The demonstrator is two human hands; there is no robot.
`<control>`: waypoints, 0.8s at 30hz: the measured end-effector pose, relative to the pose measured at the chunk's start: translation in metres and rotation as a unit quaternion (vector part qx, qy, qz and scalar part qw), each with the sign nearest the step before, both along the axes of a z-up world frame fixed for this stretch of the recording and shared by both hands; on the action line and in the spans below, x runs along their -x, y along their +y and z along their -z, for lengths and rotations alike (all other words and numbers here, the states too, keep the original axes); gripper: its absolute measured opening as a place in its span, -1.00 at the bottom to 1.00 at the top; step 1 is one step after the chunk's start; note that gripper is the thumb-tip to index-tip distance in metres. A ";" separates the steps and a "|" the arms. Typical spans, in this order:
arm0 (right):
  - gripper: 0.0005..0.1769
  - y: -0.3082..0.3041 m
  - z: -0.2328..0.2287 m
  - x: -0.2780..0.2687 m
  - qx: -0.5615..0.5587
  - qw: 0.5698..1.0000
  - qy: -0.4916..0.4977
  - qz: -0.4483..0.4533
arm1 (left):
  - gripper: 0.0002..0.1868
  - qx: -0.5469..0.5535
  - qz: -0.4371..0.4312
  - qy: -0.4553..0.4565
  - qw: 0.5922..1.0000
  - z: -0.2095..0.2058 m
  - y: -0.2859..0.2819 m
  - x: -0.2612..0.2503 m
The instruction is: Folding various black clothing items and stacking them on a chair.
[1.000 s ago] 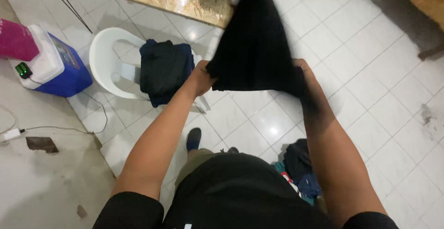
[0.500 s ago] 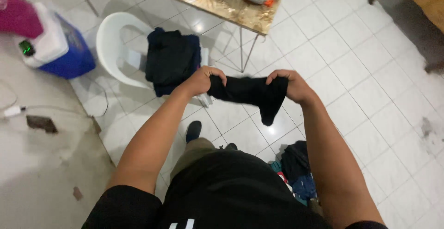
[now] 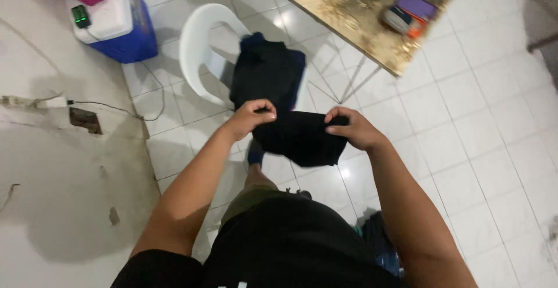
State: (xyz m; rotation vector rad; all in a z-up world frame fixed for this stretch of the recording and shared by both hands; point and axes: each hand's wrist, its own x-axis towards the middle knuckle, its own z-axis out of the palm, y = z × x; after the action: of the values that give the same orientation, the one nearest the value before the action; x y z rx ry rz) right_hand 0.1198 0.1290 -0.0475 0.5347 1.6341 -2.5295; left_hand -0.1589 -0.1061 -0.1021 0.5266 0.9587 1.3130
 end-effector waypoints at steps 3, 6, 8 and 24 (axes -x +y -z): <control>-0.51 -0.012 -0.011 0.080 -0.302 0.952 -0.049 -0.010 | -0.79 -0.005 -0.105 0.280 0.954 0.004 0.004 0.024; -0.44 -0.002 -0.014 0.171 -0.486 0.874 -0.011 -0.010 | -0.67 0.014 -0.232 0.424 0.875 -0.041 0.010 0.058; -0.42 0.004 -0.009 0.208 -0.526 0.850 0.012 0.003 | -0.59 0.035 -0.288 0.447 0.846 -0.057 0.010 0.067; -0.41 -0.014 0.182 0.226 -0.670 0.679 -0.287 -0.088 | -0.31 0.038 0.143 0.618 0.773 0.145 0.018 0.070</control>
State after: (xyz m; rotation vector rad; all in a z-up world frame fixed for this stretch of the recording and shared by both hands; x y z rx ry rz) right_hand -0.1066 0.1152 -0.2294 0.9746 2.6599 -0.4334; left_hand -0.2292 -0.0882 -0.2466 1.4932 1.8792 0.5070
